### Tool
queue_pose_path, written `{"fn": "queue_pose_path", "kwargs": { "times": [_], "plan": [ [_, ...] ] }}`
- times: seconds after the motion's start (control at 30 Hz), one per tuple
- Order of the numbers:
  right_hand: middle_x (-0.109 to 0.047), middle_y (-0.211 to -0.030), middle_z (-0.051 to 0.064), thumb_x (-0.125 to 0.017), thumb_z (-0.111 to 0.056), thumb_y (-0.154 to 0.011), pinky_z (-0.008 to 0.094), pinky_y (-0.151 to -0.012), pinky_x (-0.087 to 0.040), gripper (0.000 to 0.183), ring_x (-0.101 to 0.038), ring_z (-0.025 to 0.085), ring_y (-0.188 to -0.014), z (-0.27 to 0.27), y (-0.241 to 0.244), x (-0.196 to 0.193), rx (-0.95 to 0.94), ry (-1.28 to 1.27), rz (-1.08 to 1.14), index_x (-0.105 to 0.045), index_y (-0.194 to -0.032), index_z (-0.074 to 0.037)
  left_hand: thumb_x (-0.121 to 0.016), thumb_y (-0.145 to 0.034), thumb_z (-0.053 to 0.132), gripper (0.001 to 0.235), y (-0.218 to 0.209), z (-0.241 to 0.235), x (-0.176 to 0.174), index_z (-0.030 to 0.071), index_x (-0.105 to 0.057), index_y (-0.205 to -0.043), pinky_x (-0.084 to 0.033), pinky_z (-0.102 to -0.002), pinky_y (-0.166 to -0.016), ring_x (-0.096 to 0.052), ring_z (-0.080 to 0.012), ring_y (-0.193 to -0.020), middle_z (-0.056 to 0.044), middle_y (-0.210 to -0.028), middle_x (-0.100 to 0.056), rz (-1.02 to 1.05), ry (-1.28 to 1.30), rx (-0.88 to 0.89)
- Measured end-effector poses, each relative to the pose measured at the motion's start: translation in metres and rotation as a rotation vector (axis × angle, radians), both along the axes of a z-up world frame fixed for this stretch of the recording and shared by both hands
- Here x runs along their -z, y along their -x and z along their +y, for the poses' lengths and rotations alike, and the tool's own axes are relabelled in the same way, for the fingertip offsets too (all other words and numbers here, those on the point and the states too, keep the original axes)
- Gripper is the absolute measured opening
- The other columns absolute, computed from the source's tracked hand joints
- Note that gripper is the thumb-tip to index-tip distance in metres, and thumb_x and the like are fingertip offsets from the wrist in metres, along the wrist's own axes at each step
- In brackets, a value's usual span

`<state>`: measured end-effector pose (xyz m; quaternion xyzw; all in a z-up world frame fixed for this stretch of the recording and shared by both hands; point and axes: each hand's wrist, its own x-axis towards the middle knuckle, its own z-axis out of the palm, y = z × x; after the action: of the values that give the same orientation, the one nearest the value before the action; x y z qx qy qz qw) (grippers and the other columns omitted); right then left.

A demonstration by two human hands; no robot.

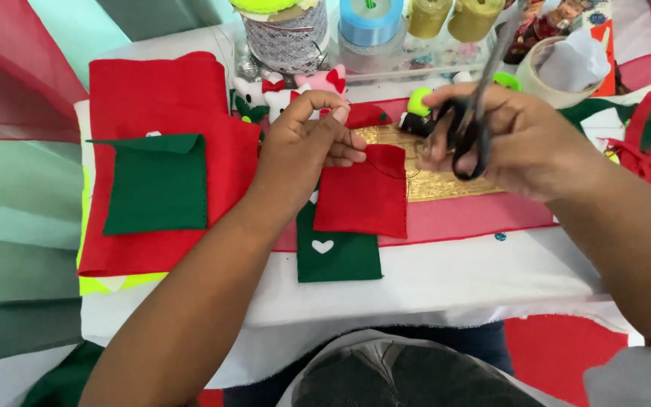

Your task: Cutting and arranging felt fabric pieces to create decorative elements for a craft project.

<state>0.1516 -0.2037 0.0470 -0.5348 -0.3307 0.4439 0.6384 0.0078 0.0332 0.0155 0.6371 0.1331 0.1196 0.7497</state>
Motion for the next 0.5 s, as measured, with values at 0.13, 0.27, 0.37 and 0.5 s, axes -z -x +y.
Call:
{"fn": "queue_pose_path", "kwargs": {
  "times": [0.13, 0.27, 0.37, 0.5],
  "plan": [
    [-0.061, -0.094, 0.008, -0.078, -0.004, -0.081, 0.03, -0.07, -0.06, 0.057, -0.064, 0.018, -0.092, 0.009, 0.009, 0.004, 0.003, 0.317, -0.419, -0.065, -0.136, -0.012, -0.06, -0.1, 0.027, 0.018, 0.003, -0.001, -0.002, 0.013, -0.064, -0.112, -0.066, -0.026, -0.07, -0.081, -0.0222, -0.077, -0.015, -0.085, -0.077, -0.015, -0.071, 0.005],
    [-0.07, -0.101, 0.002, -0.073, -0.02, -0.081, 0.034, -0.068, -0.052, 0.055, -0.063, 0.019, -0.079, 0.012, 0.004, 0.008, -0.053, 0.667, -0.838, -0.063, -0.135, -0.024, -0.059, -0.1, 0.025, 0.02, 0.004, -0.003, -0.004, 0.012, -0.062, -0.114, -0.069, -0.029, -0.071, -0.081, -0.0224, -0.078, -0.015, -0.086, -0.077, -0.013, -0.121, 0.033],
    [-0.075, -0.101, 0.003, -0.068, -0.019, -0.082, 0.036, -0.067, -0.048, 0.054, -0.062, 0.02, -0.073, 0.013, 0.008, 0.002, -0.082, 0.769, -0.887, -0.066, -0.135, -0.029, -0.058, -0.101, 0.025, 0.019, 0.005, -0.006, -0.004, 0.011, -0.062, -0.112, -0.068, -0.027, -0.069, -0.081, -0.0215, -0.076, -0.014, -0.084, -0.076, -0.011, -0.151, 0.053],
    [-0.073, -0.081, 0.006, -0.08, -0.028, -0.081, 0.034, -0.061, -0.043, 0.052, -0.056, 0.019, -0.064, 0.013, 0.012, -0.002, -0.067, 0.783, -0.792, -0.072, -0.133, -0.029, -0.058, -0.102, 0.025, 0.018, 0.006, -0.006, -0.004, 0.01, -0.063, -0.112, -0.068, -0.026, -0.068, -0.081, -0.0205, -0.079, -0.014, -0.084, -0.076, -0.038, -0.186, 0.098]
  ]
}}
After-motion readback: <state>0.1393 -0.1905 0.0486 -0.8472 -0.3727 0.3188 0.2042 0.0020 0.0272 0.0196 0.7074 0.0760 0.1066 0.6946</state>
